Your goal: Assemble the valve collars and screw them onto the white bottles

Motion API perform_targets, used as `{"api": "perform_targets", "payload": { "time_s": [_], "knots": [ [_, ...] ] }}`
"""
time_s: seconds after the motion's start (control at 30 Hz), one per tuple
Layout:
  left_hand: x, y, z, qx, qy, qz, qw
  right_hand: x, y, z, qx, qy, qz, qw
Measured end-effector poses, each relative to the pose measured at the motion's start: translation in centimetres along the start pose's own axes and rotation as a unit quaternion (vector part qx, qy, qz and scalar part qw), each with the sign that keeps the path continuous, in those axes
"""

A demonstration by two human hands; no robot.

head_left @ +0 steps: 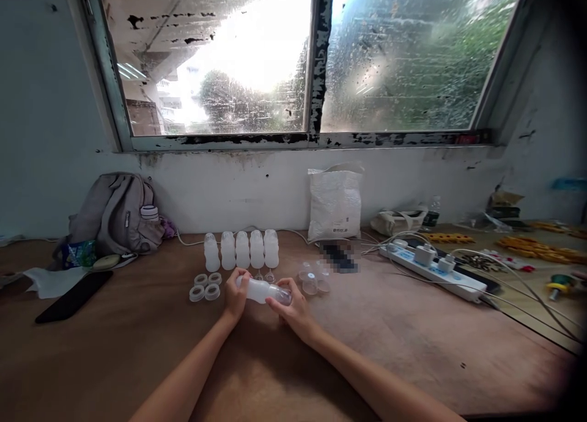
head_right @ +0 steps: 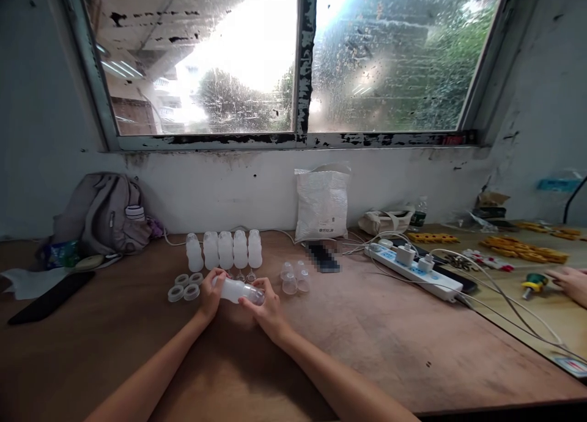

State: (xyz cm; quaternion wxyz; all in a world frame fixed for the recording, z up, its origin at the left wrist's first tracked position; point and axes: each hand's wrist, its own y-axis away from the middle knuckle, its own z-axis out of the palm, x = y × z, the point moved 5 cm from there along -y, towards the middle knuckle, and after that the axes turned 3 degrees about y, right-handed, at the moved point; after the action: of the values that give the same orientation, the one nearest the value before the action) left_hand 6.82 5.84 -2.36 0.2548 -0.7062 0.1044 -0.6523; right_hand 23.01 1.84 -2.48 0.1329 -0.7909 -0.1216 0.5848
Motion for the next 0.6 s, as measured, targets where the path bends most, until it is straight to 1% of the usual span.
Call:
{"api": "perform_targets", "payload": {
  "time_s": [0.07, 0.17, 0.27, 0.33, 0.43, 0.53, 0.6],
  "knots": [
    [0.1, 0.1, -0.1, 0.001, 0.024, -0.023, 0.999, 0.8, -0.3, 0.2, -0.007, -0.077, 0.055, 0.995],
    [0.0, 0.5, 0.0, -0.013, 0.107, -0.087, 0.99, 1.2, -0.6, 0.6, -0.018, -0.159, 0.095, 0.983],
    [-0.4, 0.8, 0.7, -0.063, 0.191, -0.169, 0.965, 1.3, -0.5, 0.8, -0.029, -0.201, 0.116, 0.972],
    [-0.5, 1.0, 1.0, -0.091, 0.221, -0.204, 0.949, 1.3, -0.4, 0.7, -0.029, -0.223, 0.122, 0.967],
    [-0.3, 1.0, 1.3, -0.113, 0.234, -0.219, 0.94, 1.5, -0.5, 0.6, -0.013, -0.245, 0.123, 0.962],
    [0.0, 1.0, 1.4, -0.105, 0.193, -0.208, 0.953, 1.8, -0.9, 0.4, -0.003, -0.268, 0.129, 0.955],
    [0.3, 1.1, 1.4, -0.086, 0.151, -0.203, 0.964, 2.2, -1.1, 0.5, -0.02, -0.297, 0.148, 0.943]
  ]
}}
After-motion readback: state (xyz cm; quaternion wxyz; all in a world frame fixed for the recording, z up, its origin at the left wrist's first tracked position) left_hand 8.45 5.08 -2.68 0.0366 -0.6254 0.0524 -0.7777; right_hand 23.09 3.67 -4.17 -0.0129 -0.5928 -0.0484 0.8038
